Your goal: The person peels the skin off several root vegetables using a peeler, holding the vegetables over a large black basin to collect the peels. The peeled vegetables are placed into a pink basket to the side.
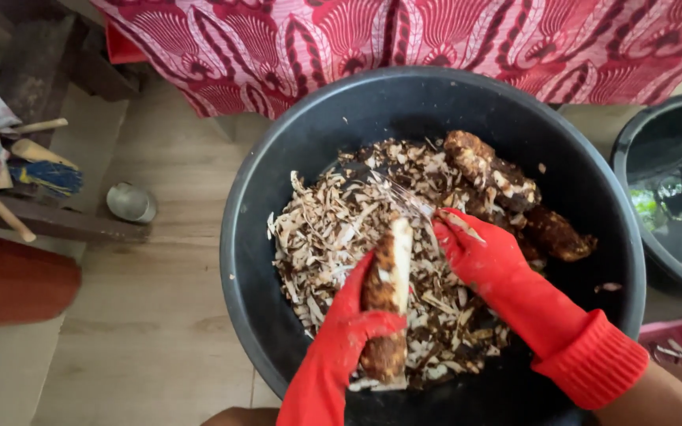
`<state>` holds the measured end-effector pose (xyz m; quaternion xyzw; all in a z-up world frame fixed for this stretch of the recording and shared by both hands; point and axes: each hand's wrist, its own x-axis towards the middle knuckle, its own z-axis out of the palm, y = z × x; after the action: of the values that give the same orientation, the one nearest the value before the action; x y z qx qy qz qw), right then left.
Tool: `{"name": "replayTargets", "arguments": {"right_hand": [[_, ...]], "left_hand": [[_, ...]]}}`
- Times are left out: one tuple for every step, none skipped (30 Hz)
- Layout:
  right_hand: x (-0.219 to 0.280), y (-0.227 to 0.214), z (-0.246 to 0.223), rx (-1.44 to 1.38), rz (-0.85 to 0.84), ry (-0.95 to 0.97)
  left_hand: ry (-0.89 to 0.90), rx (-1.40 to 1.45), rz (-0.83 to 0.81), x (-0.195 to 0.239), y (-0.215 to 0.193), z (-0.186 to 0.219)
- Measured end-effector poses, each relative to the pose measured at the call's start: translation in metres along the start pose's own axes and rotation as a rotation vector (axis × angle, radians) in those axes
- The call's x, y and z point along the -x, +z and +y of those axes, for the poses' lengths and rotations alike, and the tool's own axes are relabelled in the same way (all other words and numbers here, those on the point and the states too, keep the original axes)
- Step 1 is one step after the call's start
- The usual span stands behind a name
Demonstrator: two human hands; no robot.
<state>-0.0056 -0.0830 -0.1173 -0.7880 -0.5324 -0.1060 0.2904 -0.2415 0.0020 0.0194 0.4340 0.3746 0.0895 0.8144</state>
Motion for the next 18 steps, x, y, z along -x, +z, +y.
{"name": "replayTargets", "arguments": {"right_hand": [[-0.004, -0.018, -0.02, -0.09, -0.219, 0.214], [-0.013, -0.035, -0.04, -0.181, -0.437, 0.412], [-0.005, -0.031, -0.044, -0.181, -0.441, 0.403], [0.004, -0.027, -0.047, -0.148, -0.374, 0.196], [0.012, -0.024, -0.05, -0.114, -0.306, -0.01], [0.012, -0.012, -0.031, -0.11, -0.312, 0.0], [0.012, -0.002, -0.013, -0.089, -0.213, 0.06], [0.004, 0.013, 0.007, -0.07, -0.101, 0.106], [-0.003, 0.003, 0.005, -0.069, -0.095, 0.103], [-0.008, -0.005, 0.0, -0.094, -0.168, 0.179], [-0.013, -0.013, -0.005, -0.12, -0.242, 0.255], [-0.006, -0.019, -0.018, -0.122, -0.25, 0.253], [0.001, -0.024, -0.03, -0.169, -0.236, 0.172], [0.004, -0.029, -0.043, -0.219, -0.217, 0.083], [0.002, -0.014, -0.033, -0.223, -0.22, 0.074], [0.006, -0.004, -0.022, -0.164, -0.131, 0.038], [0.01, 0.005, -0.01, -0.103, -0.043, 0.001], [0.003, 0.004, -0.001, -0.098, -0.033, 0.0]], "left_hand": [[-0.018, -0.009, 0.068, 0.0, 0.001, 0.004], [-0.025, -0.013, 0.142, -0.001, 0.002, 0.009], [-0.021, -0.007, 0.148, -0.004, 0.0, 0.005], [-0.017, -0.05, 0.15, -0.007, -0.002, 0.001], [-0.013, -0.093, 0.153, -0.01, -0.002, -0.003], [-0.024, -0.093, 0.146, -0.009, -0.004, -0.006], [-0.015, -0.089, 0.09, -0.007, -0.005, -0.009], [0.011, -0.086, 0.039, -0.009, -0.007, -0.008], [0.017, -0.088, 0.037, -0.007, -0.005, -0.008], [0.018, -0.028, 0.03, -0.004, -0.004, -0.007], [0.018, 0.032, 0.023, -0.001, -0.003, -0.006], [0.015, 0.037, 0.029, -0.006, -0.004, -0.008], [0.01, 0.019, 0.074, -0.01, -0.006, -0.011], [0.012, 0.001, 0.124, -0.014, -0.008, -0.012], [0.017, 0.006, 0.133, -0.015, -0.011, -0.013], [0.057, 0.014, 0.08, -0.016, -0.012, -0.016], [0.097, 0.024, 0.027, -0.017, -0.012, -0.019], [0.104, 0.019, 0.02, -0.016, -0.012, -0.018]]}}
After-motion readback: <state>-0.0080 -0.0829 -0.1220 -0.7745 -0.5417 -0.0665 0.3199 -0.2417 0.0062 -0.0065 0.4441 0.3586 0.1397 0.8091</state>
